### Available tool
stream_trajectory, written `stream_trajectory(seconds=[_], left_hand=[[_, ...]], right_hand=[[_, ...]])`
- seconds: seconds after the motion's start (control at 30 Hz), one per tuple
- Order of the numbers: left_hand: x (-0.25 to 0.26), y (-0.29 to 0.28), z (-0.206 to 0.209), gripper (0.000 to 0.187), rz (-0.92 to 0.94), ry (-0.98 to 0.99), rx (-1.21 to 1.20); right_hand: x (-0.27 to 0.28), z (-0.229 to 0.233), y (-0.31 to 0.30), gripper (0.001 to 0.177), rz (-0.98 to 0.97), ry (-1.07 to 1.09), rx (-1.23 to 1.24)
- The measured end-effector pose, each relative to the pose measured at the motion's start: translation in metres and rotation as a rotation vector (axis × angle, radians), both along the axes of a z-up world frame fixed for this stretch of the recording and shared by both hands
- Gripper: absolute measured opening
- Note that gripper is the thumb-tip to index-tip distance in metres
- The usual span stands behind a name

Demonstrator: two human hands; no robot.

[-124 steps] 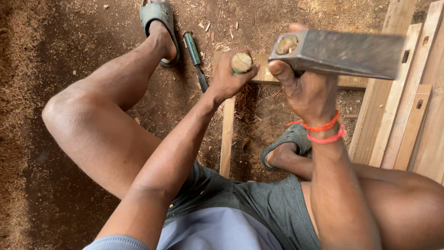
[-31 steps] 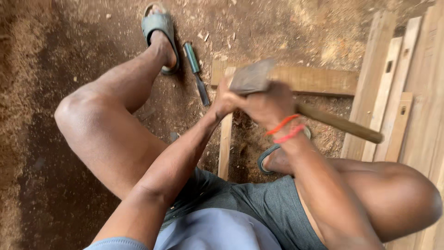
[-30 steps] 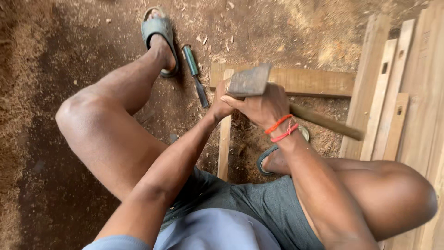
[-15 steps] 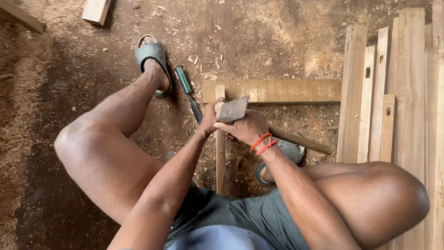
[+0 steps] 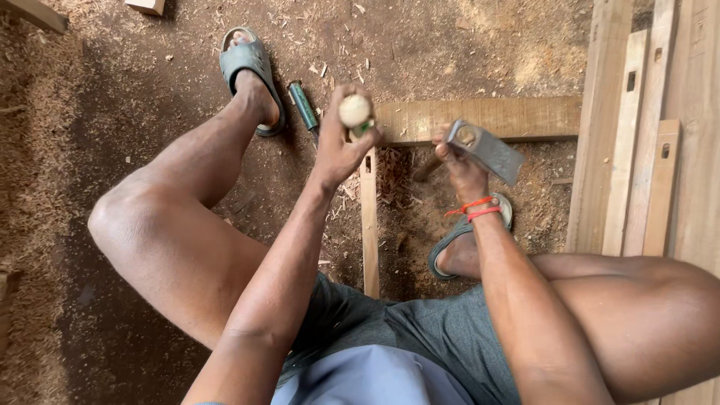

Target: The person uses a chisel and an adze to carve out a rectangular mortise hole in a wooden beam while sitting on the floor.

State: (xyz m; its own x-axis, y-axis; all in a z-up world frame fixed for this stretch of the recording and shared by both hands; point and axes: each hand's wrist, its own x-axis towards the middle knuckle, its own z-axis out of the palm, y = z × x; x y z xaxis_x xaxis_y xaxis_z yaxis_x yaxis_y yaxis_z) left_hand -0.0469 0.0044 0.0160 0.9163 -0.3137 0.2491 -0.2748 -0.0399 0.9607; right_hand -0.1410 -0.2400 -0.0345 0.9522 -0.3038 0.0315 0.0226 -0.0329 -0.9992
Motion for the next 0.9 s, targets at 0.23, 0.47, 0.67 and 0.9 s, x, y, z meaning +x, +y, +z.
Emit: stream_trajectory(seconds=[0.23,0.47,0.67,0.9], left_hand=[[-0.008,-0.004,0.017,0.037,-0.09,-0.057,0.127],[-0.087,-0.042,-0.032,0.031,-0.392,-0.439,0.343],[-0.121,-0.035,-0.043,0.047,-0.544,-0.601,0.554],[-0.119,-0.032,-0.026,0.054,-0.588,-0.556,0.526]], right_hand=[[-0.008,-0.012,-0.01,0.07,-0.021,0.039,-0.026],[-0.02,-0.004,-0.015,0.068,-0.012,0.053,-0.039],[-0.03,0.001,-0.028,0.062,-0.011,-0.046,-0.021],[-0.032,0.006,-0.028,0.064,-0.021,-0.049,0.068]])
